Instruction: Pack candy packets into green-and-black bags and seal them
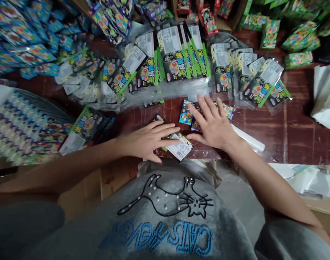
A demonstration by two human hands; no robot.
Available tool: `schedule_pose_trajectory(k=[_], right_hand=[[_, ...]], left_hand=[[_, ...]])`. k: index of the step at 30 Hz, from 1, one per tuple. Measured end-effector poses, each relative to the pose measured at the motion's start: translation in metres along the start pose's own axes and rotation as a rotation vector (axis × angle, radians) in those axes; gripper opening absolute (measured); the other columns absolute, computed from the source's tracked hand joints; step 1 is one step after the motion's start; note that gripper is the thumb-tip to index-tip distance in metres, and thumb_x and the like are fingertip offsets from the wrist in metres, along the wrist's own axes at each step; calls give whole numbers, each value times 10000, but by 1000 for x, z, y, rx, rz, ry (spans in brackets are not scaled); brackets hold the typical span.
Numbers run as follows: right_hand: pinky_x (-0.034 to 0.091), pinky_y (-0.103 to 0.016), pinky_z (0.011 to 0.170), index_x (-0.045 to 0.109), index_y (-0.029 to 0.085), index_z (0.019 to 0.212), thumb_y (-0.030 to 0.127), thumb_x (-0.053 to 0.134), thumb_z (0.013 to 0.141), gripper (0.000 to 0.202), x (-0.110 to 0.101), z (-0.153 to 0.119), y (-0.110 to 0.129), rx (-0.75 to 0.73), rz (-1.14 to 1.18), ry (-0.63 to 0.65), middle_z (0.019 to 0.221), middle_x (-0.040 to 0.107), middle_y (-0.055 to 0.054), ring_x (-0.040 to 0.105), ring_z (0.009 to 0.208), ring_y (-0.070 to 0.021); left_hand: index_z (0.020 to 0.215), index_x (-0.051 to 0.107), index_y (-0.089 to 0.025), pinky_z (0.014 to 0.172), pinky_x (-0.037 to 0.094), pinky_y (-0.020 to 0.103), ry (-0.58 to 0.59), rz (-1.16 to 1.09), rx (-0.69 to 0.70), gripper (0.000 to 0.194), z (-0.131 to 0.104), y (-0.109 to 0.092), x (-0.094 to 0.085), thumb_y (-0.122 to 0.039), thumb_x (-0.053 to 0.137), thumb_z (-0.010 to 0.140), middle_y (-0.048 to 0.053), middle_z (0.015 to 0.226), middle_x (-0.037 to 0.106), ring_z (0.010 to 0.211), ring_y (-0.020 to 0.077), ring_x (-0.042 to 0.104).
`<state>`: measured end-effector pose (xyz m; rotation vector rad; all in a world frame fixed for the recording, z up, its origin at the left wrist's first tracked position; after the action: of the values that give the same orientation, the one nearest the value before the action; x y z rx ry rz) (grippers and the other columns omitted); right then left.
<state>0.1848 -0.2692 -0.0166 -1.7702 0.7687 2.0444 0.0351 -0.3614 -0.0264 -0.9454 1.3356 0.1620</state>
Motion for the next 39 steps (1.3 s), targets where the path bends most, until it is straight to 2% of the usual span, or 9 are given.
schedule_pose_trajectory(k=[5, 8, 11, 16, 21, 24, 29, 35, 39], right_hand=[[286, -732, 1282, 415, 180, 1693, 746, 416, 1053, 854, 38, 24, 7, -47, 14, 67, 1769, 388, -240, 432, 1575, -467], [400, -725, 1166, 540, 208, 1607, 795, 442, 1019, 836, 40, 29, 3, -39, 5, 108, 1663, 524, -234, 537, 1426, -484], [413, -740, 1097, 552, 215, 1601, 893, 461, 946, 947, 41, 29, 3, -69, 4, 122, 1623, 540, -245, 542, 1345, -507], [450, -691, 1048, 611, 246, 1562, 717, 557, 1006, 731, 39, 30, 11, -105, 100, 112, 1535, 586, -215, 565, 1263, -453], [507, -580, 1096, 643, 294, 1524, 554, 687, 994, 592, 21, 27, 36, -320, 404, 47, 1556, 589, -156, 593, 1281, -363], [485, -595, 1133, 653, 337, 1507, 529, 728, 971, 574, 27, 27, 47, -401, 449, 98, 1577, 604, -100, 547, 1365, -365], [452, -648, 1120, 645, 376, 1524, 502, 765, 947, 603, 44, 32, 47, -350, 340, 153, 1636, 583, -74, 485, 1428, -412], [463, -632, 1099, 620, 326, 1553, 543, 723, 977, 624, 38, 34, 39, -218, 288, 47, 1614, 581, -128, 523, 1398, -417], [474, -610, 1066, 609, 321, 1549, 514, 689, 1003, 584, 39, 25, 55, -263, 250, 74, 1601, 598, -133, 530, 1401, -415]], left_hand=[[1502, 648, -324, 1106, 484, 530, -34, 169, -280, 645, -49, -4, 13, -410, 864, 901, 152, 1569, 623, 1381, 385, 597], [1509, 638, -262, 1052, 489, 530, -134, 175, -488, 669, -74, 7, 12, -453, 843, 901, 172, 1459, 655, 1283, 395, 608], [1536, 600, -230, 1036, 490, 543, -225, 168, -656, 737, -99, 23, 11, -450, 845, 877, 187, 1462, 635, 1257, 405, 605], [1557, 562, -210, 1059, 490, 553, -245, 102, -650, 761, -109, 34, 14, -443, 820, 880, 191, 1499, 611, 1273, 399, 590], [1592, 495, -203, 1156, 463, 545, -281, 6, -675, 873, -117, 46, 9, -427, 847, 826, 178, 1506, 602, 1331, 380, 586], [1614, 462, -186, 1185, 444, 543, -305, -24, -618, 929, -117, 46, 5, -451, 859, 817, 189, 1529, 590, 1361, 380, 581], [1612, 481, -210, 1184, 429, 545, -310, -27, -599, 924, -118, 52, 5, -446, 877, 812, 180, 1527, 602, 1369, 387, 582], [1621, 465, -212, 1175, 426, 546, -327, -1, -612, 922, -119, 53, 7, -460, 869, 830, 180, 1519, 606, 1351, 384, 588], [1623, 458, -179, 1146, 446, 537, -337, 35, -617, 916, -117, 50, 8, -465, 856, 849, 196, 1522, 599, 1343, 387, 588]])
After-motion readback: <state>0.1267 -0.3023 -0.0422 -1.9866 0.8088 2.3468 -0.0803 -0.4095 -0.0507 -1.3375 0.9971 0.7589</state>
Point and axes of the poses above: each hand's wrist, its own z-axis towards the middle knuckle, its own x-axis out of the palm, y = z × x, the point moved 10 cm from there along z, towards the middle knuckle
